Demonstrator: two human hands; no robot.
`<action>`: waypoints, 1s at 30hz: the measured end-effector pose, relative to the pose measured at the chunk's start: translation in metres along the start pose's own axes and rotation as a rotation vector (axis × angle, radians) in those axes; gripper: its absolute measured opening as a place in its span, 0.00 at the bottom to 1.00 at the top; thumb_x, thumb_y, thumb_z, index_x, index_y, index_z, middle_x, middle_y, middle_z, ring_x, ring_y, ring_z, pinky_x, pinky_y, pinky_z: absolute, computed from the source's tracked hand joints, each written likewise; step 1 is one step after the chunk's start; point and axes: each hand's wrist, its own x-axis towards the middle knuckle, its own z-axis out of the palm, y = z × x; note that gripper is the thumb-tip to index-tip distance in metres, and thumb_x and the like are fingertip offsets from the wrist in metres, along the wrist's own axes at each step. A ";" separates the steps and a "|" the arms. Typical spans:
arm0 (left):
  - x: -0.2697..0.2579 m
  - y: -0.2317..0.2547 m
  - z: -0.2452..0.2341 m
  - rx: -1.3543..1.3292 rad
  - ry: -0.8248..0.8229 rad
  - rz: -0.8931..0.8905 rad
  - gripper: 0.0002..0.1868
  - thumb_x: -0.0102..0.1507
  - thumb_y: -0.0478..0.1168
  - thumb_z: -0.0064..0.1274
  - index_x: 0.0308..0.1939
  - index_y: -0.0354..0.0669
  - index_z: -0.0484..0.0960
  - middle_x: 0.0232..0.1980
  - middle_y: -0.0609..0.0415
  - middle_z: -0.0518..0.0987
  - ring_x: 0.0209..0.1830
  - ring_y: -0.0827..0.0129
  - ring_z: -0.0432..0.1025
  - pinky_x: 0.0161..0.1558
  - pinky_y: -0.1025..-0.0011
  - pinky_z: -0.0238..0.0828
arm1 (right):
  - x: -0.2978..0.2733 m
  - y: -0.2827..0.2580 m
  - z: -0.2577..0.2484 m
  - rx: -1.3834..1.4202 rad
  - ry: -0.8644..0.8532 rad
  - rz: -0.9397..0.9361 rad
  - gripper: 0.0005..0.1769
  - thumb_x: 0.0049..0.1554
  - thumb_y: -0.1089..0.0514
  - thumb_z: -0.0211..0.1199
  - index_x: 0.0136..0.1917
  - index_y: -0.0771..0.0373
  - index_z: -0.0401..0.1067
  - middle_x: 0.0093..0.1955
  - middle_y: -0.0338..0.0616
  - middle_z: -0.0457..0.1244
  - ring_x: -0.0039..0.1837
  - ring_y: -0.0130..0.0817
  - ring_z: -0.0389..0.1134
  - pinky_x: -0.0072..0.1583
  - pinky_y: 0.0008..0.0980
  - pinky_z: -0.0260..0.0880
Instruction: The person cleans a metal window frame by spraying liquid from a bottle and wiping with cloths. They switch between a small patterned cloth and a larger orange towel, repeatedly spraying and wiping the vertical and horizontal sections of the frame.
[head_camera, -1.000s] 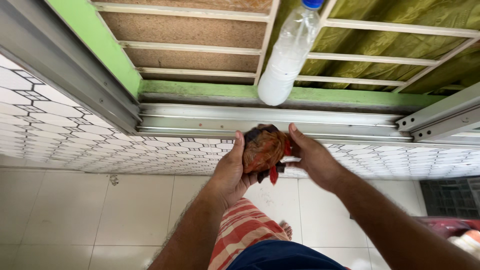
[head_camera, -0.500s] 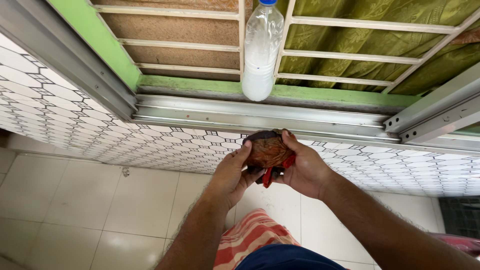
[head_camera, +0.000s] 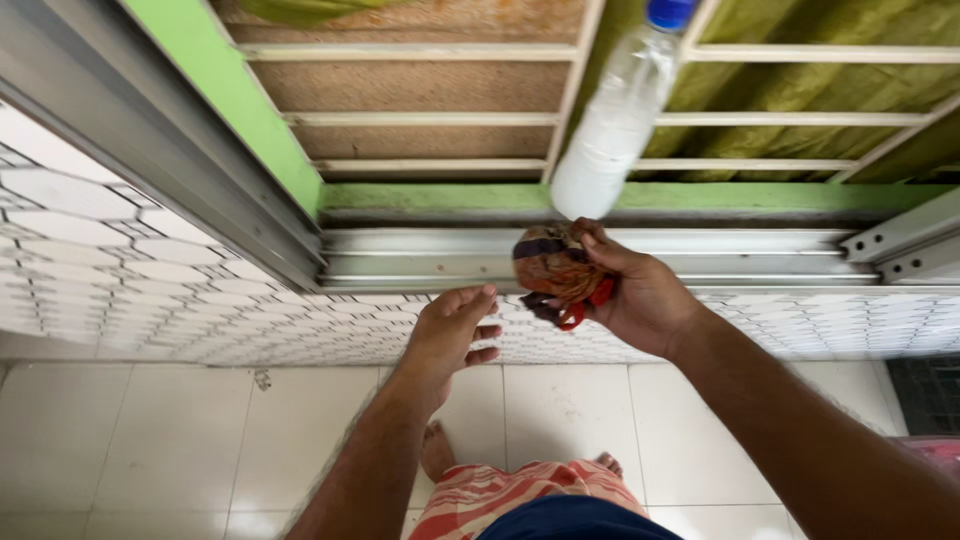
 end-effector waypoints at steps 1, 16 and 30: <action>0.005 0.002 -0.022 0.012 -0.009 -0.001 0.24 0.66 0.55 0.51 0.60 0.45 0.77 0.54 0.54 0.81 0.49 0.67 0.76 0.47 0.66 0.78 | 0.010 0.000 0.008 -0.028 0.053 -0.032 0.29 0.62 0.48 0.52 0.74 0.58 0.60 0.67 0.43 0.64 0.66 0.38 0.68 0.64 0.45 0.72; 0.047 0.016 -0.144 0.104 -0.120 0.089 0.22 0.66 0.50 0.53 0.58 0.40 0.78 0.51 0.53 0.82 0.46 0.70 0.76 0.45 0.68 0.78 | 0.056 0.033 0.043 -0.673 0.532 -0.464 0.34 0.54 0.62 0.70 0.71 0.66 0.63 0.64 0.46 0.66 0.63 0.30 0.69 0.63 0.30 0.73; 0.020 0.022 -0.170 0.070 0.107 0.032 0.19 0.67 0.51 0.51 0.56 0.43 0.79 0.50 0.57 0.80 0.46 0.69 0.75 0.46 0.67 0.77 | 0.071 0.062 0.090 -0.947 0.541 -0.678 0.25 0.58 0.59 0.71 0.67 0.62 0.68 0.62 0.54 0.65 0.61 0.41 0.71 0.61 0.37 0.76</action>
